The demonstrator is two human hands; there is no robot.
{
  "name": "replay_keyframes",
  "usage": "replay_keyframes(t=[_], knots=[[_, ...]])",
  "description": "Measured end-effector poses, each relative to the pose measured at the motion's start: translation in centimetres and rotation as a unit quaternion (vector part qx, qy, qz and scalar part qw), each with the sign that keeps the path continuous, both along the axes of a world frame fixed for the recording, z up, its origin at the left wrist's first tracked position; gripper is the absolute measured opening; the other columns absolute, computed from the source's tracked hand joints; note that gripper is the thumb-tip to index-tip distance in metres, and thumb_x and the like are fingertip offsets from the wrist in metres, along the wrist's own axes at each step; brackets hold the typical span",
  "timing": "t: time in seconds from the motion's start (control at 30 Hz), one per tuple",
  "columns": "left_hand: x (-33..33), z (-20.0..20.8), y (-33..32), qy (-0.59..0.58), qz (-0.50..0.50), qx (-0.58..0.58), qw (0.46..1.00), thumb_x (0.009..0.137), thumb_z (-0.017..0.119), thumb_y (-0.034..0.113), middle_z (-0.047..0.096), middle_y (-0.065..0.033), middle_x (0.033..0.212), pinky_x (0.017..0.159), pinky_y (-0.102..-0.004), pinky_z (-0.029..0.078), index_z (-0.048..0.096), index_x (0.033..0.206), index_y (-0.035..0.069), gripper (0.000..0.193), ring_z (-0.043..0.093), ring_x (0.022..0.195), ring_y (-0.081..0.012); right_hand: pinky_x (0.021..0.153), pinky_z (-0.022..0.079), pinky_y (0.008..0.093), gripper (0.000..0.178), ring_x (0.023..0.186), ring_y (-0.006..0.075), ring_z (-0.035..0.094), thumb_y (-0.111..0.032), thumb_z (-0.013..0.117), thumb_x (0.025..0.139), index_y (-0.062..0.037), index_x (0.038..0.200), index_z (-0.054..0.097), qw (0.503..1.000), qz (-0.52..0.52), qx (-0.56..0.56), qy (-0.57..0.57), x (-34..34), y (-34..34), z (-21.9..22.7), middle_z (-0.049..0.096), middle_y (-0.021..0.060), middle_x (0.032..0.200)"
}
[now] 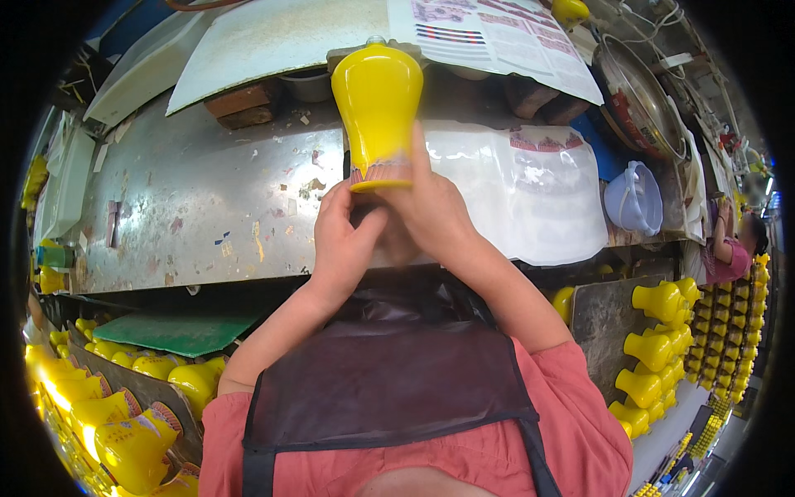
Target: The person applies a label to a yellow plastic bottle, smooths it around the body, and peels off the backing. The person then places the labeled bottle on a tray with other similar bottles and repeats the process with another bottle.
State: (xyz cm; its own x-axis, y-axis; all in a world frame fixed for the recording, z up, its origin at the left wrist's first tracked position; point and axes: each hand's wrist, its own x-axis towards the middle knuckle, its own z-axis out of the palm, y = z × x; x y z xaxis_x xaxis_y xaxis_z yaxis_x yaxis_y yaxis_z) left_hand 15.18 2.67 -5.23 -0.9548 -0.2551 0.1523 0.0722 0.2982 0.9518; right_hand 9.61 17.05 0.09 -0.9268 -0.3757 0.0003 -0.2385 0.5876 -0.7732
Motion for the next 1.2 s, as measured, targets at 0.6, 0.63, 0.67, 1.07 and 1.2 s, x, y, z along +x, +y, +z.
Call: replay_keyframes(t=[0.6, 0.63, 0.67, 1.07, 1.2], knots=[[-1.2, 1.8, -1.6, 0.059, 0.047, -0.299, 0.951, 0.081, 0.079, 0.024, 0.047, -0.0192, 0.143, 0.113, -0.0496, 0.031, 0.054, 0.144, 0.009, 0.069, 0.042, 0.132, -0.039, 0.069, 0.054, 0.043, 0.094, 0.079, 0.0433, 0.07, -0.029, 0.073, 0.093, -0.0082, 0.163, 0.015, 0.985, 0.028, 0.146, 0.09, -0.6, 1.6, 0.6, 0.07, 0.0232, 0.087], [-1.4, 2.0, -1.5, 0.084, 0.032, -0.316, 0.944, 0.078, 0.081, 0.021, 0.044, -0.0198, 0.145, 0.114, -0.0501, 0.031, 0.051, 0.147, 0.01, 0.076, 0.041, 0.134, -0.0398, 0.067, 0.053, 0.0425, 0.094, 0.076, 0.0423, 0.069, -0.03, 0.075, 0.091, -0.0078, 0.163, 0.018, 0.98, 0.04, 0.159, 0.111, -0.6, 1.6, 0.7, 0.069, 0.0221, 0.082], [-1.9, 2.1, -1.3, 0.101, 0.015, -0.335, 0.937, 0.075, 0.083, 0.018, 0.042, -0.0204, 0.146, 0.115, -0.0506, 0.03, 0.047, 0.15, 0.012, 0.083, 0.039, 0.135, -0.0406, 0.065, 0.053, 0.0419, 0.094, 0.072, 0.0414, 0.068, -0.031, 0.076, 0.09, -0.0074, 0.162, 0.02, 0.976, 0.059, 0.18, 0.105, -0.7, 1.7, 0.9, 0.068, 0.0209, 0.078], [-4.1, 0.9, -1.4, 0.17, -0.023, -0.246, 0.954, 0.072, 0.092, 0.027, 0.045, -0.0234, 0.146, 0.1, -0.0453, 0.05, 0.043, 0.152, 0.007, 0.096, 0.059, 0.116, -0.0371, 0.067, 0.052, 0.0304, 0.067, 0.066, 0.0144, 0.062, -0.043, 0.075, 0.086, -0.0049, 0.139, 0.062, 0.995, -0.034, -0.034, -0.087, -2.4, 3.2, 0.5, 0.068, 0.0121, 0.074], [-3.7, 1.0, -0.7, 0.153, 0.012, -0.293, 0.944, 0.071, 0.092, 0.02, 0.041, -0.0224, 0.152, 0.101, -0.0415, 0.05, 0.04, 0.155, 0.005, 0.1, 0.055, 0.126, -0.0375, 0.069, 0.052, 0.0295, 0.06, 0.069, 0.0135, 0.062, -0.04, 0.075, 0.086, -0.0037, 0.133, 0.066, 0.993, -0.019, -0.008, -0.114, -2.7, 3.7, -0.2, 0.068, 0.0115, 0.078]])
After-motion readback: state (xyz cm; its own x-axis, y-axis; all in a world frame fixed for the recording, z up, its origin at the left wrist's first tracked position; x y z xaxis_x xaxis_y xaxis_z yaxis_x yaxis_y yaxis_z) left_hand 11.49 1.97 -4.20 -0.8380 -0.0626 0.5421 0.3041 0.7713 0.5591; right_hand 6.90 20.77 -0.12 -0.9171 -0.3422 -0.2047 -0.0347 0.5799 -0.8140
